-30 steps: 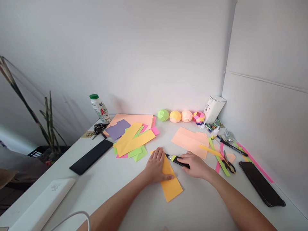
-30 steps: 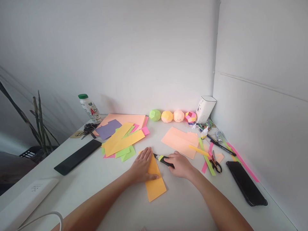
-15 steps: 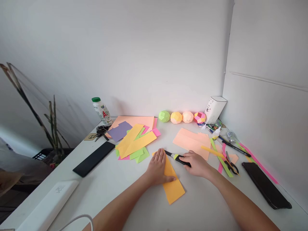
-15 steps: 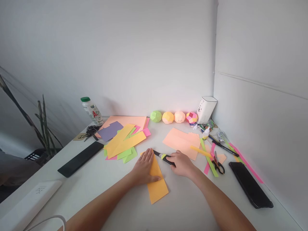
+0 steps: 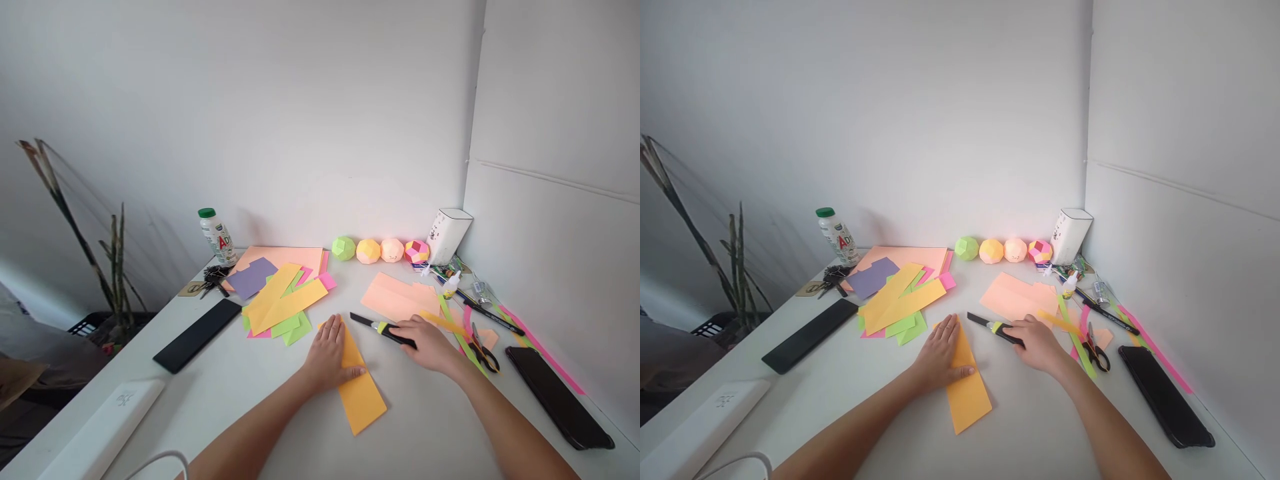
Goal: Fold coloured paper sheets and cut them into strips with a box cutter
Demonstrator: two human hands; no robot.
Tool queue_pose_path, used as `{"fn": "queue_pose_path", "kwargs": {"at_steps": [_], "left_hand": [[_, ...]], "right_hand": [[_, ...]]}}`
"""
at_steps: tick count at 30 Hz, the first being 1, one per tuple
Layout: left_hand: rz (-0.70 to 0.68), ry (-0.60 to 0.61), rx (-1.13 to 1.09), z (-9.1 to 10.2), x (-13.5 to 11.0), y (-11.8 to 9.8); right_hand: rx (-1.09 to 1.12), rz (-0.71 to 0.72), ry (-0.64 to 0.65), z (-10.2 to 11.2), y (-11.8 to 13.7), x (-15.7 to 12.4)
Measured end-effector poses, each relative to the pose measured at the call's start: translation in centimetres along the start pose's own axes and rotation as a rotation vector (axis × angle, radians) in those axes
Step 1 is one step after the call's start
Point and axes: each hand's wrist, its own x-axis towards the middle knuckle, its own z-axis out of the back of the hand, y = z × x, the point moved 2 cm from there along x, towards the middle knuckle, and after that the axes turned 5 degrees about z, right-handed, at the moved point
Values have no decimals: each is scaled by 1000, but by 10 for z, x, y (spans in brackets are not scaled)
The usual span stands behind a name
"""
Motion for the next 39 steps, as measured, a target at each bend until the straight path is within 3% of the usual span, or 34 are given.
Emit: {"fn": "queue_pose_path", "kwargs": {"at_steps": [5,10,16,25,35,39], "left_hand": [[67,-84,-159,-4,4,6],[114,-169,-334,-10,5,11],[148,-138,-372,-7,7,16],[165,-96,-374,15,12,46],[45,38,-268,31,10,47],[35,68,-253,37,9,47]], "right_hand": [[43,-6,24,13,-19,-21],[131,96,58,-4,-5,-13],[200,138,4,-23,2,-5],[215,146,-10,-24,-2,-8],[150,91,34,11,-15,-29],[132,94,38,9,-14,-28]]}}
